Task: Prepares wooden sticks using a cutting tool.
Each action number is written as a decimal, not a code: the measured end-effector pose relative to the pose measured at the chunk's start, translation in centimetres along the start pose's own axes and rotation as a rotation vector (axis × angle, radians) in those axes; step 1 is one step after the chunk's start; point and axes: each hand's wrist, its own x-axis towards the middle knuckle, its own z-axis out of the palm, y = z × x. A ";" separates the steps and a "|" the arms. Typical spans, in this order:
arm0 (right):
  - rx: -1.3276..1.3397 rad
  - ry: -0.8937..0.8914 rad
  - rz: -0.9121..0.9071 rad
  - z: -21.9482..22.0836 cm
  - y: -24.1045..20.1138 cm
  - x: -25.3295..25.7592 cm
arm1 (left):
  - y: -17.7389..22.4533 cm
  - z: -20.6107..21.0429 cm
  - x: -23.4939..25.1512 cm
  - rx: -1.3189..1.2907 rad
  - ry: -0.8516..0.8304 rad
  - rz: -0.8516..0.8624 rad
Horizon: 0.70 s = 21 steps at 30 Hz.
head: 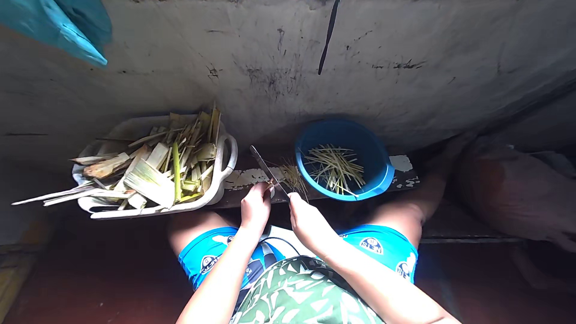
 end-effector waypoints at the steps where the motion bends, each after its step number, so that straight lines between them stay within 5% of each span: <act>1: -0.003 0.012 -0.004 0.0 0.0 0.0 | 0.0 0.0 0.0 0.002 0.002 0.000; 21: -0.003 -0.011 0.005 -0.3 -0.2 0.1 | -0.3 0.4 -0.1 0.009 0.033 0.033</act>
